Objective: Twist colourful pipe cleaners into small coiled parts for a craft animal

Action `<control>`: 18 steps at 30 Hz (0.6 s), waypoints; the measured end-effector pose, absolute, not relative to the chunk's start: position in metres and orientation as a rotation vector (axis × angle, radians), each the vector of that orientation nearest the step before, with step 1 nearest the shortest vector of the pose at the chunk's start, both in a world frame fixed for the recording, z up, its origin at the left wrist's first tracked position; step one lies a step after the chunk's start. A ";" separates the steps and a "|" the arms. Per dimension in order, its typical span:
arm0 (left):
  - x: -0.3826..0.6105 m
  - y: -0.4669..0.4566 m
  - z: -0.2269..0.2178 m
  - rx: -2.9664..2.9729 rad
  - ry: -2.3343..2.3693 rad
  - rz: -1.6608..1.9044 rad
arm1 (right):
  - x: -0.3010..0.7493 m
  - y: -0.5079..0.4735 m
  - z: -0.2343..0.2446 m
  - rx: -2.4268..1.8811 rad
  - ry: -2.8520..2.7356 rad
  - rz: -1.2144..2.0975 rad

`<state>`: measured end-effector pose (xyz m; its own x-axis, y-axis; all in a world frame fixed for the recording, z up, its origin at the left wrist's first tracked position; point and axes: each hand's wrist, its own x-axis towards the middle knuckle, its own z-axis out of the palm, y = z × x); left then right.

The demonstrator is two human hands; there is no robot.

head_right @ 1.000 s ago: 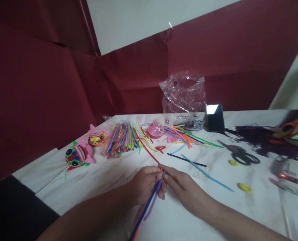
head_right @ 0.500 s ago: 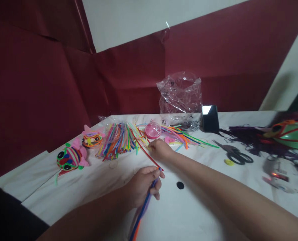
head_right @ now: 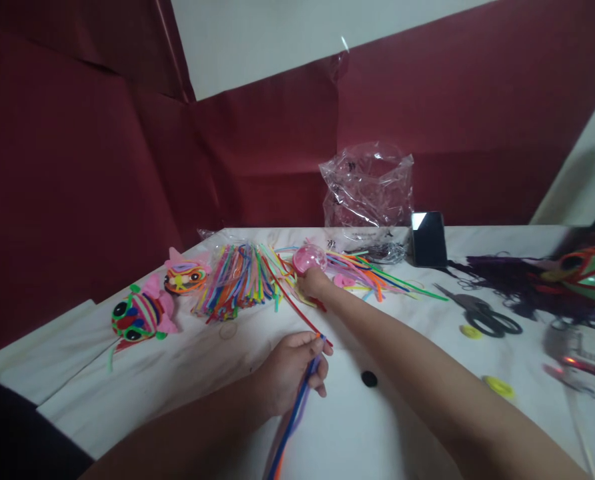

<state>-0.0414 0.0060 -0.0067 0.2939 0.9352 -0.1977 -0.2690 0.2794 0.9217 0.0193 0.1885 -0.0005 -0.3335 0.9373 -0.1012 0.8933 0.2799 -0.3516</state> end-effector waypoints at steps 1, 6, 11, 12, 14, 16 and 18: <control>-0.042 0.007 -0.008 0.917 0.902 0.982 | 0.019 0.188 0.000 -1.730 -2.413 0.538; -0.046 0.013 -0.010 0.911 0.882 1.054 | 0.017 0.183 0.000 -1.714 -2.389 0.569; -0.052 0.020 -0.007 0.871 0.877 1.115 | 0.027 0.172 0.007 -1.732 -2.325 0.586; -0.052 0.021 -0.008 0.868 0.877 1.120 | 0.031 0.169 0.009 -1.735 -2.314 0.592; -0.053 0.022 -0.009 0.868 0.871 1.117 | 0.039 0.162 0.011 -1.739 -2.289 0.601; -0.054 0.024 -0.012 0.867 0.845 1.116 | 0.045 0.156 0.012 -1.732 -2.260 0.604; -0.056 0.027 -0.014 0.860 0.824 1.132 | 0.051 0.152 0.013 -1.703 -2.236 0.596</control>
<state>-0.0556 0.0271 -0.0140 0.2218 0.9685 -0.1133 -0.4055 0.1972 0.8925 0.0515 0.1520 0.0125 -0.2741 0.9611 -0.0351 0.8509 0.2254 -0.4745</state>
